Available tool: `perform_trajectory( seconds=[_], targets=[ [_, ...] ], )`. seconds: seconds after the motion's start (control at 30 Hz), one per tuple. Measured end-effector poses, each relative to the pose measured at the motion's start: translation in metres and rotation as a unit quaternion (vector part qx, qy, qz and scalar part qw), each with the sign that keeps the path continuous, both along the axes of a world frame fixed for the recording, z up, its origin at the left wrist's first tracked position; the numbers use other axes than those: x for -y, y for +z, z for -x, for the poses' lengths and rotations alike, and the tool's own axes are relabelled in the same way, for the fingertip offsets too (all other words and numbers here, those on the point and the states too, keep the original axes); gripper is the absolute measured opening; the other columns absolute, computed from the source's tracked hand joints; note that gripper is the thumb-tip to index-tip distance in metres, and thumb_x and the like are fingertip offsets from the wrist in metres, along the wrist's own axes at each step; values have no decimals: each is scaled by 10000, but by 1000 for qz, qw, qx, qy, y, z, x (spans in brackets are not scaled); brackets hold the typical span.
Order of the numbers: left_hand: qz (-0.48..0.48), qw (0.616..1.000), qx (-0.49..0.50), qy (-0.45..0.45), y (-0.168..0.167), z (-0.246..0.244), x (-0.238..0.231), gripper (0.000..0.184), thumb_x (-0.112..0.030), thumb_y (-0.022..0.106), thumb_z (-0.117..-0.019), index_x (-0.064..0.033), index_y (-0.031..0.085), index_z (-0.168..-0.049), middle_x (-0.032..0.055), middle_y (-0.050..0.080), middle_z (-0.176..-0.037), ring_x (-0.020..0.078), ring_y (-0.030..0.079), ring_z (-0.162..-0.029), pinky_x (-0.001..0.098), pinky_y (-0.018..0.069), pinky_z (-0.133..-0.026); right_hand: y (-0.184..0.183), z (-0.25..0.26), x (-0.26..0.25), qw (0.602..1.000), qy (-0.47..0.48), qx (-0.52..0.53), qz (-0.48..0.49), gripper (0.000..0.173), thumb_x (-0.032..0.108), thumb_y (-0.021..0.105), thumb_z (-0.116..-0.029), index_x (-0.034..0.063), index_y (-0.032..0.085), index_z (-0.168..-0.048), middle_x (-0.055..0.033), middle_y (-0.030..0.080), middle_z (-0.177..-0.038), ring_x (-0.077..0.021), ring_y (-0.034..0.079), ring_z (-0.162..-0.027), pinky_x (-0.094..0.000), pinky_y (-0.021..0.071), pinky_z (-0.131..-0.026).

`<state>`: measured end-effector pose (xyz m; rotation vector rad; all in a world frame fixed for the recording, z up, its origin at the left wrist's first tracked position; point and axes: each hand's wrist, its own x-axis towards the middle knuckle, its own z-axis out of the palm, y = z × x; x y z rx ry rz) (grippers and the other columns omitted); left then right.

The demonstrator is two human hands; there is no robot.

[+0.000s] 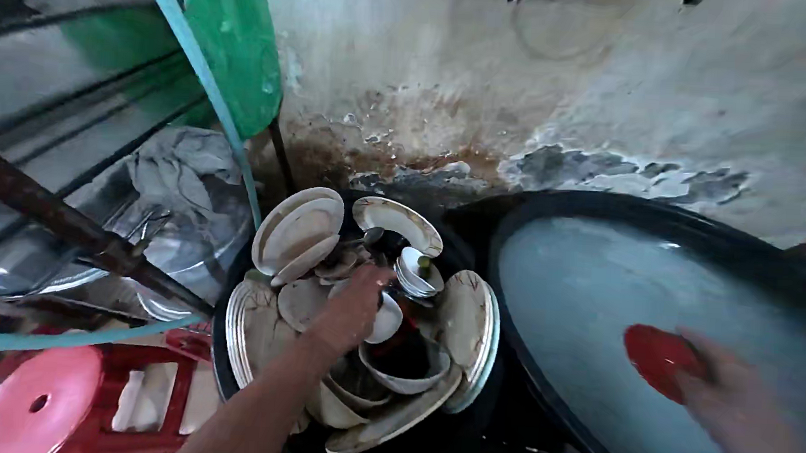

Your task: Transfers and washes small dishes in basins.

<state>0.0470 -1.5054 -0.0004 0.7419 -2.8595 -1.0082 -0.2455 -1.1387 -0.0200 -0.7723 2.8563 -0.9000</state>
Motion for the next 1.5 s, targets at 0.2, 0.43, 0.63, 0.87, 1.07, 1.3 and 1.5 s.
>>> perform_trajectory(
  seconds=[0.2,0.43,0.63,0.87,1.07,1.3,1.5],
  targets=[
    [66,979,125,-146,-18,19,-19,433,-172,503,-1071,-219,514,-1501,106,525,-1510,330,528,-1364,540,425,-1121,-41,20,-27,994,4,78,-74,535,-57,551,-958,31,512,-1484,-322,481,-1479,-517,473,-1358,-689,393,-1083],
    [-63,962,264,-39,20,36,-55,437,-272,420,-1101,-11,542,-1431,225,556,-1429,369,520,-1356,538,409,-1131,19,6,-11,862,-174,443,176,565,-13,429,-964,169,380,-1497,-144,593,-1199,-253,677,-898,-440,589,-654],
    [-250,936,239,66,-4,37,-57,459,-297,534,-1065,0,559,-1413,230,579,-1399,343,549,-1319,523,414,-1116,86,-28,54,847,-18,473,241,425,-3,435,-932,129,535,-1323,-75,707,-999,-171,728,-807,-325,617,-619],
    [-181,967,172,52,5,53,-72,378,-243,512,-1069,52,633,-1272,253,627,-1299,374,585,-1258,538,436,-1083,125,-88,142,890,120,418,136,448,-40,518,-988,140,577,-1394,-89,696,-1138,-177,699,-911,-329,589,-733],
    [-200,977,70,33,-8,68,-73,433,-245,518,-1072,-7,538,-1433,222,591,-1396,355,557,-1314,560,431,-1100,99,-116,180,943,327,-25,54,484,-29,577,-938,140,633,-1389,-120,589,-1435,-330,593,-1278,-568,516,-1006],
    [-523,809,-120,241,13,46,-61,312,-206,473,-1089,-11,582,-1306,143,652,-1130,209,648,-971,402,556,-854,80,-58,124,940,283,-144,129,434,101,468,-943,27,647,-1331,-184,610,-1394,-367,577,-1296,-567,484,-1048],
    [-14,988,-5,153,-9,43,-4,365,-247,487,-1093,-15,661,-1315,202,630,-1349,346,578,-1291,525,435,-1112,35,16,11,991,108,-74,-11,492,-58,551,-932,-15,563,-1422,-353,496,-1433,-574,460,-1326,-723,372,-1063]
  ],
)
